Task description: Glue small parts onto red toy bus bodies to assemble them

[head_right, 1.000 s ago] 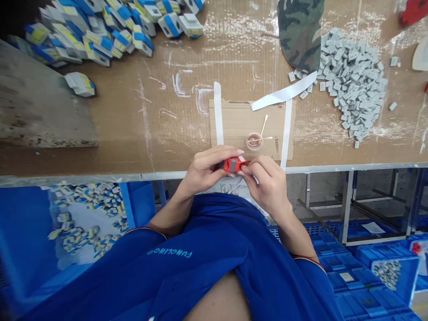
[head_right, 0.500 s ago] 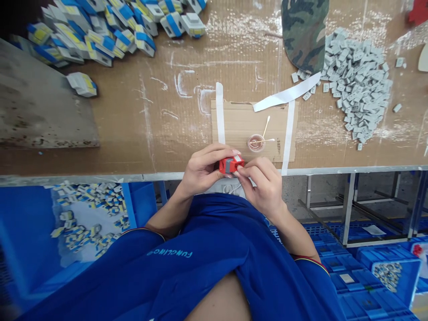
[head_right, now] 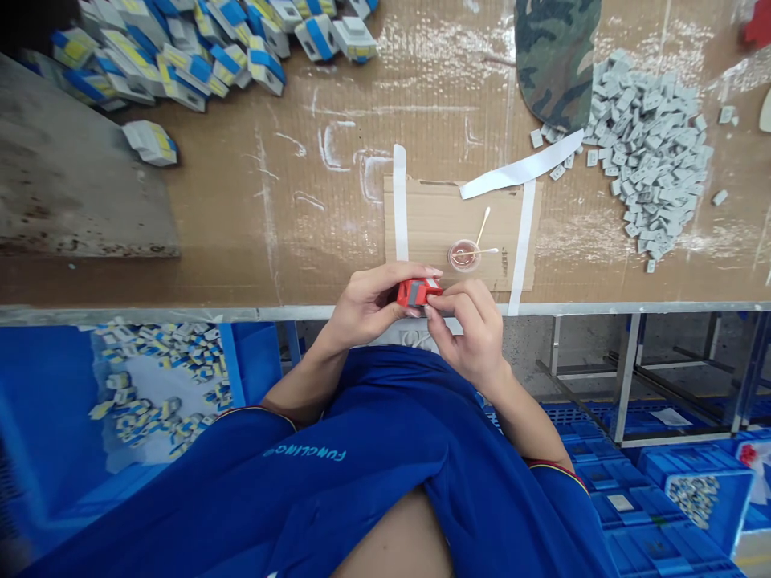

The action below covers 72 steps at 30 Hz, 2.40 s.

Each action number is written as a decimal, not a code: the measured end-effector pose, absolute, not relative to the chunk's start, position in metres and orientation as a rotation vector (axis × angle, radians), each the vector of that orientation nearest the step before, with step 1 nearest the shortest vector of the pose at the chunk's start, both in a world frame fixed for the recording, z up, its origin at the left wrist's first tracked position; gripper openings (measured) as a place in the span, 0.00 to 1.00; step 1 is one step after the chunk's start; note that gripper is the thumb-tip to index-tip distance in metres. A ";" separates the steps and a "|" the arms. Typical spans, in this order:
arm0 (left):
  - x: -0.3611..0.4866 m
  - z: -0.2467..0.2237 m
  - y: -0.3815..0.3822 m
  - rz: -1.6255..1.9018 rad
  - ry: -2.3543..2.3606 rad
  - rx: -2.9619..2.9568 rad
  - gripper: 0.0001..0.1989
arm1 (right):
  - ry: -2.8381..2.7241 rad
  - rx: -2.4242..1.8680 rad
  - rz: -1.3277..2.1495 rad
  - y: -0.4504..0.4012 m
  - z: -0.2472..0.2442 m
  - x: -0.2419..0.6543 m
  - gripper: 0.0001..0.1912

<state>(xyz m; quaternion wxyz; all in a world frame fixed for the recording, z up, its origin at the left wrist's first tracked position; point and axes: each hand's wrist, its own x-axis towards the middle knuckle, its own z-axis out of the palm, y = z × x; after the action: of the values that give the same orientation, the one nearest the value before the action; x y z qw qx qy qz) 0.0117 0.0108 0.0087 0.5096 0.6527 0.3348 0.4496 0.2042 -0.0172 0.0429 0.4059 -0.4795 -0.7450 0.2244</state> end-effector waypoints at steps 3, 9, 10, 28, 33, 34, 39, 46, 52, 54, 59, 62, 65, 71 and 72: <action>0.011 0.009 0.011 1.086 0.800 1.552 0.20 | -1.858 -1.180 0.569 -0.017 0.038 0.202 0.08; 0.011 0.011 0.011 1.077 0.797 1.545 0.20 | -1.855 -1.144 0.532 -0.017 0.031 0.199 0.08; 0.011 0.011 0.011 1.075 0.798 1.548 0.20 | -1.854 -1.146 0.529 -0.018 0.030 0.198 0.08; 0.013 0.010 0.010 1.103 0.834 1.513 0.19 | -1.402 -1.219 0.893 -0.031 0.017 0.186 0.04; 0.013 0.010 0.009 1.101 0.832 1.502 0.20 | -1.388 -1.256 0.898 -0.033 0.017 0.182 0.03; 0.013 0.010 0.008 1.106 0.830 1.501 0.20 | -1.398 -1.262 0.884 -0.033 0.017 0.181 0.03; 0.015 0.009 0.007 1.159 0.835 1.511 0.20 | -1.431 -1.276 0.813 -0.033 0.016 0.180 0.03; 0.015 0.009 0.007 1.156 0.836 1.511 0.20 | -1.416 -1.254 0.835 -0.032 0.016 0.180 0.03; 0.014 0.008 0.007 1.156 0.819 1.481 0.21 | -1.429 -1.263 0.801 -0.032 0.015 0.180 0.04; 0.015 0.008 0.007 1.157 0.816 1.477 0.21 | -1.431 -1.256 0.796 -0.033 0.014 0.179 0.03; 0.015 0.009 0.006 1.173 0.824 1.476 0.22 | -1.399 -1.256 0.791 -0.032 0.015 0.175 0.03; 0.015 0.009 0.005 1.170 0.841 1.482 0.23 | -1.381 -1.289 0.782 -0.033 0.016 0.173 0.03; 0.015 0.008 0.005 1.161 0.856 1.493 0.24 | -1.379 -1.296 0.786 -0.033 0.016 0.173 0.04; 0.015 0.007 0.005 1.171 0.841 1.487 0.24 | -1.398 -1.296 0.768 -0.033 0.013 0.174 0.05; 0.015 0.007 0.005 1.177 0.834 1.486 0.24 | -1.394 -1.286 0.766 -0.033 0.013 0.173 0.05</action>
<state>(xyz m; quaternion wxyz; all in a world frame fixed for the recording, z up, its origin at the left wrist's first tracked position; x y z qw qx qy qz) 0.0155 0.0052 0.0075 0.5099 0.6173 0.3465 0.4888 0.1735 -0.0329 0.0128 0.5208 -0.5367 -0.5818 0.3198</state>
